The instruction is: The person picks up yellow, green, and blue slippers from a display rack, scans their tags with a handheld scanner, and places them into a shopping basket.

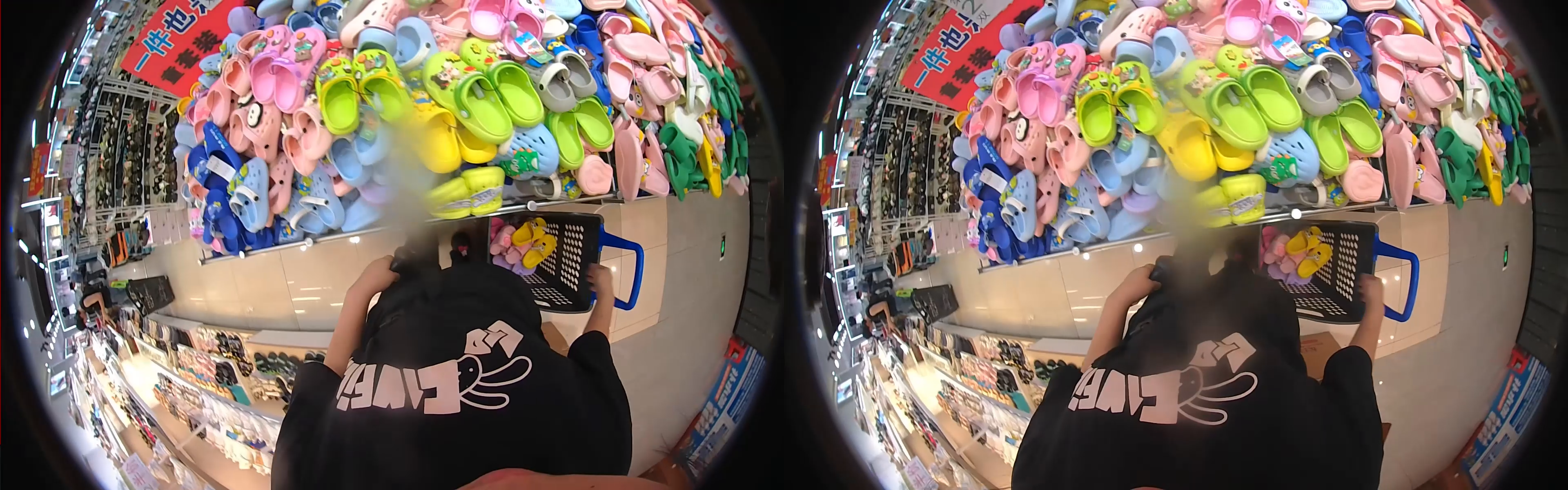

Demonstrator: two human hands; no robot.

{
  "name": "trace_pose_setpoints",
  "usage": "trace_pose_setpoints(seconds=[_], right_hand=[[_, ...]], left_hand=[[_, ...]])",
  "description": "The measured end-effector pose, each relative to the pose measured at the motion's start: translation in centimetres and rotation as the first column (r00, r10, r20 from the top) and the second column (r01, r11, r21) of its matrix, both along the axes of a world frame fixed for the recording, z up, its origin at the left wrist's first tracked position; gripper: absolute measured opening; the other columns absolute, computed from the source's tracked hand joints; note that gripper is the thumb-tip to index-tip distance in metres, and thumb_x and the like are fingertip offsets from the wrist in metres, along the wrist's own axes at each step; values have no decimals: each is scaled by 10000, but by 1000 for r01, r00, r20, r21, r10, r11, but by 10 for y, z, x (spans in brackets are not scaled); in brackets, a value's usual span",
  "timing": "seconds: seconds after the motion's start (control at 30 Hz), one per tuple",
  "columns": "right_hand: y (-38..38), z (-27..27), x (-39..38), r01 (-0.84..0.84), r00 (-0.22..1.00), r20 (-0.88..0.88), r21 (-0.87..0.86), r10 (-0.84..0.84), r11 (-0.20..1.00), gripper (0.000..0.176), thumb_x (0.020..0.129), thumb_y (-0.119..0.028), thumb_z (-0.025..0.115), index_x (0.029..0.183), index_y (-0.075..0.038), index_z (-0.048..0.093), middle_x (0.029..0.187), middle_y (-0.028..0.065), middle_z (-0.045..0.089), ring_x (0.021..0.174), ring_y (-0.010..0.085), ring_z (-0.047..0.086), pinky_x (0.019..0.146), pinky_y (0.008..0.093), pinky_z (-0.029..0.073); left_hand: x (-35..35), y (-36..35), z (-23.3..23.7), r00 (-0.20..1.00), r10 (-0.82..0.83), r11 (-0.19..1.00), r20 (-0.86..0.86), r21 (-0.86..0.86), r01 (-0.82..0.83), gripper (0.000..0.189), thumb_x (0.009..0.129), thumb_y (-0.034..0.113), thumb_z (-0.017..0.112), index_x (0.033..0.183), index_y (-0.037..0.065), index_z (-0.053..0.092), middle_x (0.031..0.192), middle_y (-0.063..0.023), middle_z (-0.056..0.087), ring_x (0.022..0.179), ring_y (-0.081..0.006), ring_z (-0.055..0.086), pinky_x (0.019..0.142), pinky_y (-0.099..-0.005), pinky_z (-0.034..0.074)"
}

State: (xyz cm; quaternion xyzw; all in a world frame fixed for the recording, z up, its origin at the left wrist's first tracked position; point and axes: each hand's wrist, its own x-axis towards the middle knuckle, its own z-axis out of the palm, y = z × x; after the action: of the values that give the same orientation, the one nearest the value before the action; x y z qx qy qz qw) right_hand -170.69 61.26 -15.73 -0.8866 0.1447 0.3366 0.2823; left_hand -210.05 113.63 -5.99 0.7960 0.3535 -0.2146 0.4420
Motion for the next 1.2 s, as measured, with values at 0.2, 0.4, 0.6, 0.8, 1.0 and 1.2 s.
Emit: trace_pose_setpoints(seconds=[0.2,0.4,0.6,0.8,1.0,1.2], right_hand=[[223,-33,-130,-605,789,-18,153,614,782,204,816,-176,631,934,-19,686,854,140,688,805,235,680,704,325,534],[328,30,-166,-731,652,298,491,697,474,315,836,-232,663,1039,9,665,850,132,681,864,209,672,754,271,513],[374,145,-141,-721,691,203,135,694,679,342,876,-263,630,1077,13,650,823,118,677,783,206,675,720,315,521],[501,241,-153,-780,617,560,338,553,527,302,897,-237,603,1058,13,654,800,168,666,720,222,650,670,331,492],[639,252,-112,-836,327,592,-183,737,518,326,897,-275,533,966,27,636,939,220,655,856,378,641,760,476,502],[657,206,-124,-741,205,703,-343,681,577,425,867,-431,523,943,-41,674,977,203,656,796,358,656,687,455,528]], left_hand=[[34,83,130,993,42,915,-107,-395,-81,346,743,147,605,1050,-13,608,764,-73,619,591,-145,563,569,-290,483],[27,141,139,993,73,901,95,-434,-25,319,752,238,678,967,4,652,722,-52,621,616,-122,586,534,-275,456],[22,158,140,978,133,837,163,-546,-22,279,750,212,699,953,26,651,679,-23,599,593,-94,561,404,-260,365],[-10,174,142,879,379,659,288,-751,-38,278,729,109,697,971,-13,637,729,-58,617,606,-126,594,484,-255,438],[-15,173,160,622,728,424,288,-902,-80,270,707,-10,627,959,-102,601,801,-142,630,627,-200,624,626,-308,528],[-9,159,156,584,774,400,244,-904,-153,260,731,38,606,963,-79,591,788,-137,618,606,-204,602,663,-335,527]])
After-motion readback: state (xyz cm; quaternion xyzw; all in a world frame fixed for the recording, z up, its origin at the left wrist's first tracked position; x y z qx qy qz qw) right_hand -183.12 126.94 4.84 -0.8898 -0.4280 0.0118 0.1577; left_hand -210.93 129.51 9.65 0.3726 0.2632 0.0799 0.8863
